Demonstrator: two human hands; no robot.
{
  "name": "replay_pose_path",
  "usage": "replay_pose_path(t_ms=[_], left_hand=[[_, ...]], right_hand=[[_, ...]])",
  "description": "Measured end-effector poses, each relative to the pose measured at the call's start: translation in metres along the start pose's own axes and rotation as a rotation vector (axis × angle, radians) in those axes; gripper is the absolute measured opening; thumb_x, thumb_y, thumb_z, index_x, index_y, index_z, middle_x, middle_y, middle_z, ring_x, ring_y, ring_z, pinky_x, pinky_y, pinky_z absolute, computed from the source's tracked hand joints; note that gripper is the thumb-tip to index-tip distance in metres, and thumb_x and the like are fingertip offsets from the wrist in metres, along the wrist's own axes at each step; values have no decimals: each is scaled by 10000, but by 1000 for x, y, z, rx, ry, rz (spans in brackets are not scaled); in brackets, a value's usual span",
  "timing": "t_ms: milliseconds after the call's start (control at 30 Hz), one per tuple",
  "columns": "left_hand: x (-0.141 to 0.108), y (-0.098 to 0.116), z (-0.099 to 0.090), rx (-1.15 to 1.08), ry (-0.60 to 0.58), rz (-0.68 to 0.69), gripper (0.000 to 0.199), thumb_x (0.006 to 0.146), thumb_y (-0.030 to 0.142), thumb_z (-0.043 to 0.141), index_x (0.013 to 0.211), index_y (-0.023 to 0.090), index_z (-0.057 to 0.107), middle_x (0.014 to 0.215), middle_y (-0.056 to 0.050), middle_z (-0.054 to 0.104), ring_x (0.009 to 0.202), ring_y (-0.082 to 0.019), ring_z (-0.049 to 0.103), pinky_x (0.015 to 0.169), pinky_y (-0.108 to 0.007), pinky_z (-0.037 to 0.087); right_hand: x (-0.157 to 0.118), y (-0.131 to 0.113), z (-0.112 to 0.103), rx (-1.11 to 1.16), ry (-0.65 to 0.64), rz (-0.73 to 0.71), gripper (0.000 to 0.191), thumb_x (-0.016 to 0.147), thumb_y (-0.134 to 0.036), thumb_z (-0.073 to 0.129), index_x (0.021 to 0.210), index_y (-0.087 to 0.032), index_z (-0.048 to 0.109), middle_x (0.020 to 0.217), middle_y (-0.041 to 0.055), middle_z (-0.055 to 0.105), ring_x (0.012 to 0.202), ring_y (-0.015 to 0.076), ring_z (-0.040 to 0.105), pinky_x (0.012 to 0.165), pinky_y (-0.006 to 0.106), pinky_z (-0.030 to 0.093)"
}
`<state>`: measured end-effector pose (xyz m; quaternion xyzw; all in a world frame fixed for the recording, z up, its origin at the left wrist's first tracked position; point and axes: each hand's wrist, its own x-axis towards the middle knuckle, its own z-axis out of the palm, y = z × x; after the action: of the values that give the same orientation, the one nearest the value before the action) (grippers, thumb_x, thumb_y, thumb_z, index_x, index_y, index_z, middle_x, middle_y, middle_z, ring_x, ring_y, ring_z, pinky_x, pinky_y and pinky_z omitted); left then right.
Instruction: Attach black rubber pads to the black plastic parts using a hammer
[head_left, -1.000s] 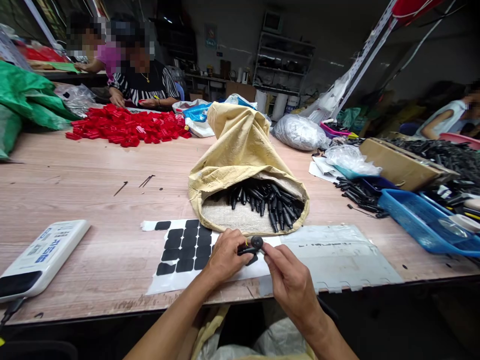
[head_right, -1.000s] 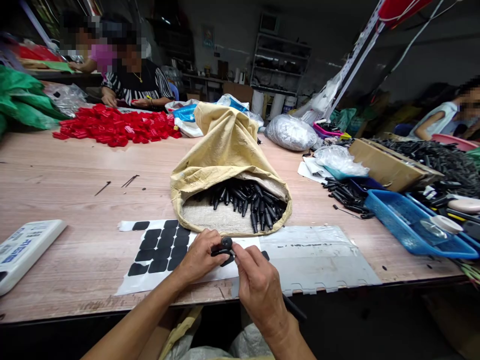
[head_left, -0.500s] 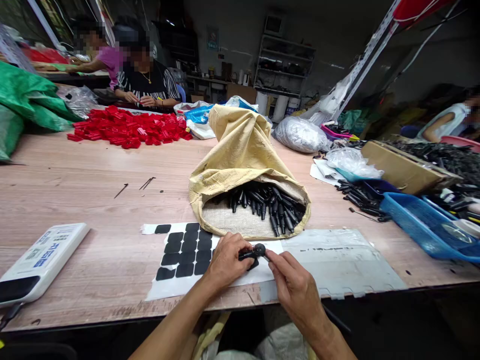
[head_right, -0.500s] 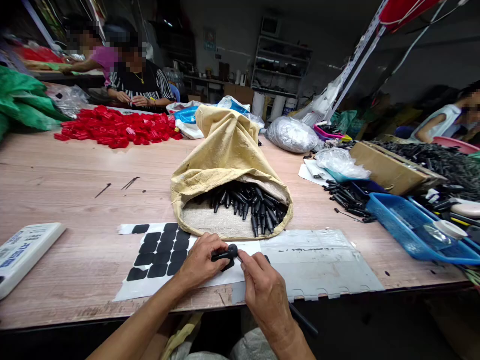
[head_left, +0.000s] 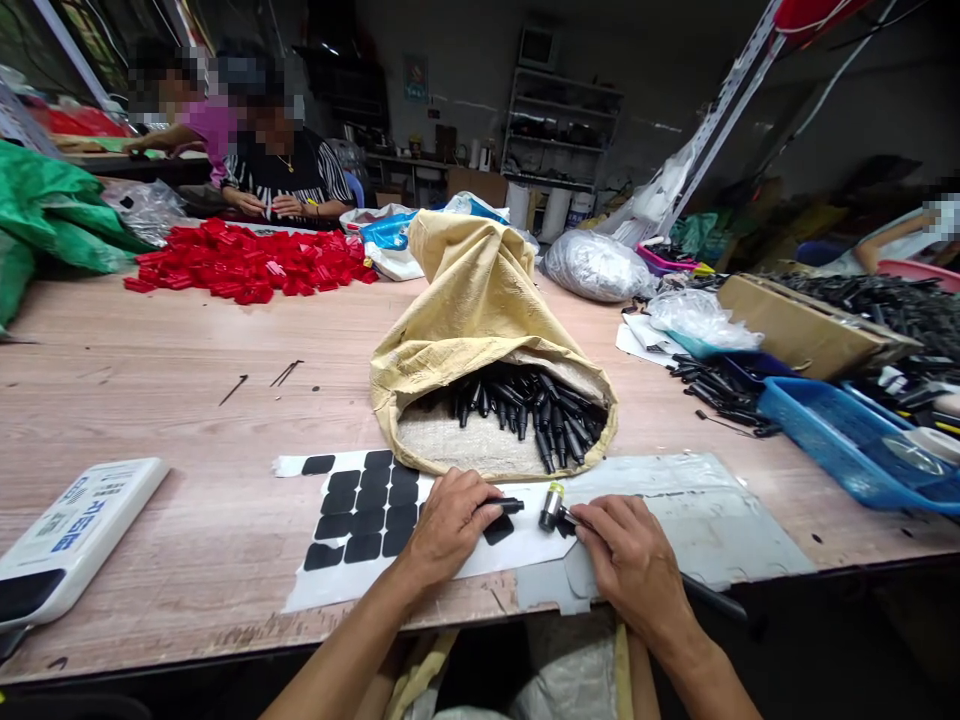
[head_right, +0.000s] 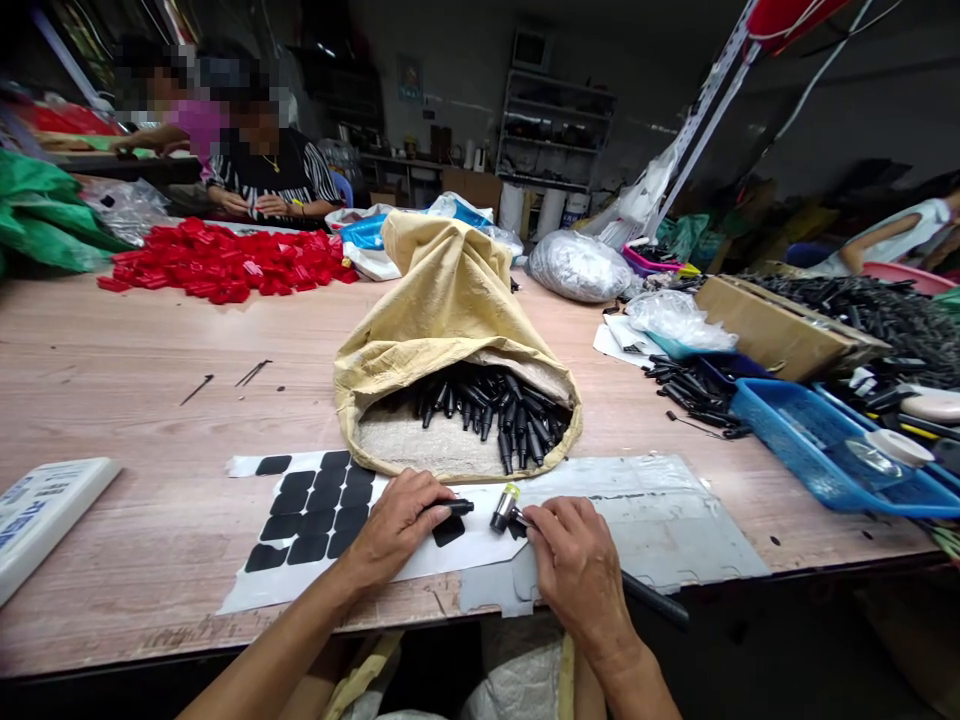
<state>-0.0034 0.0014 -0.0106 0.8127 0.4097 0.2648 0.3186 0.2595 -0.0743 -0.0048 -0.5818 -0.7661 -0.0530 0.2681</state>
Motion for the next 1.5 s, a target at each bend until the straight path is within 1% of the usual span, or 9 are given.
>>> replay_pose_path(t_ms=[100, 200, 400, 533, 767, 933, 1133, 1233, 1500], left_hand=[[-1, -1, 1, 22, -6, 23, 212, 1016, 306, 506, 1041, 233, 704, 958, -18, 648, 950, -213, 507, 866, -373, 354], [-3, -3, 2, 36, -3, 59, 240, 1033, 329, 469, 1075, 237, 686, 962, -23, 646, 946, -218, 497, 863, -380, 349], [-5, -6, 4, 9, -6, 131, 226, 1032, 326, 469, 1081, 248, 676, 979, -23, 654, 957, -219, 499, 877, -390, 344], [-4, -6, 4, 39, -13, 135, 202, 1015, 293, 491, 1045, 230, 680, 932, -29, 652, 931, -225, 502, 854, -397, 345], [-3, -7, 5, 60, -23, 97, 162, 974, 242, 528, 991, 215, 687, 903, -38, 651, 917, -232, 500, 829, -396, 352], [-3, -6, 2, 38, -43, 66, 201, 991, 278, 493, 976, 220, 686, 915, -35, 652, 921, -228, 495, 838, -399, 348], [-3, 0, -5, -17, -88, 40, 401, 1053, 373, 376, 790, 205, 629, 817, -7, 606, 884, -199, 487, 850, -383, 341], [-2, 4, -9, -19, -96, 39, 445, 1057, 379, 362, 702, 185, 550, 778, -2, 580, 863, -190, 480, 833, -376, 340], [-3, 3, -9, -15, -107, 24, 425, 1057, 343, 377, 693, 177, 522, 782, 4, 574, 863, -181, 477, 818, -370, 335]], right_hand=[[15, -14, -4, 100, -45, 11, 273, 928, -233, 598, 1198, -245, 641, 1057, 76, 658, 998, 253, 563, 861, 411, 443], [34, -32, -2, 236, -197, -10, 408, 907, -314, 670, 1303, -255, 590, 1070, 62, 679, 994, 243, 564, 858, 397, 423], [59, -41, 8, 352, -406, -31, 208, 909, -349, 689, 1111, -302, 693, 926, -5, 712, 925, 211, 553, 838, 376, 349], [65, -43, 10, 324, -457, -64, 76, 881, -278, 701, 921, -229, 658, 832, -6, 659, 885, 201, 513, 799, 359, 311], [59, -49, 28, 375, -360, -38, 142, 889, -251, 656, 815, -190, 552, 813, 13, 580, 860, 194, 467, 787, 349, 306], [62, -47, 25, 443, -388, -19, 158, 884, -272, 669, 804, -191, 559, 763, -11, 543, 838, 178, 475, 803, 346, 323], [62, -44, 17, 519, -388, -81, 86, 878, -298, 666, 905, -223, 633, 800, -17, 595, 869, 181, 516, 844, 358, 355], [56, -42, 15, 497, -331, -104, 169, 852, -303, 690, 998, -235, 641, 845, -6, 615, 897, 196, 526, 866, 378, 369], [27, -4, -6, 265, -121, -57, 215, 886, -255, 639, 1097, -241, 605, 1043, 47, 638, 1036, 240, 536, 921, 419, 382]])
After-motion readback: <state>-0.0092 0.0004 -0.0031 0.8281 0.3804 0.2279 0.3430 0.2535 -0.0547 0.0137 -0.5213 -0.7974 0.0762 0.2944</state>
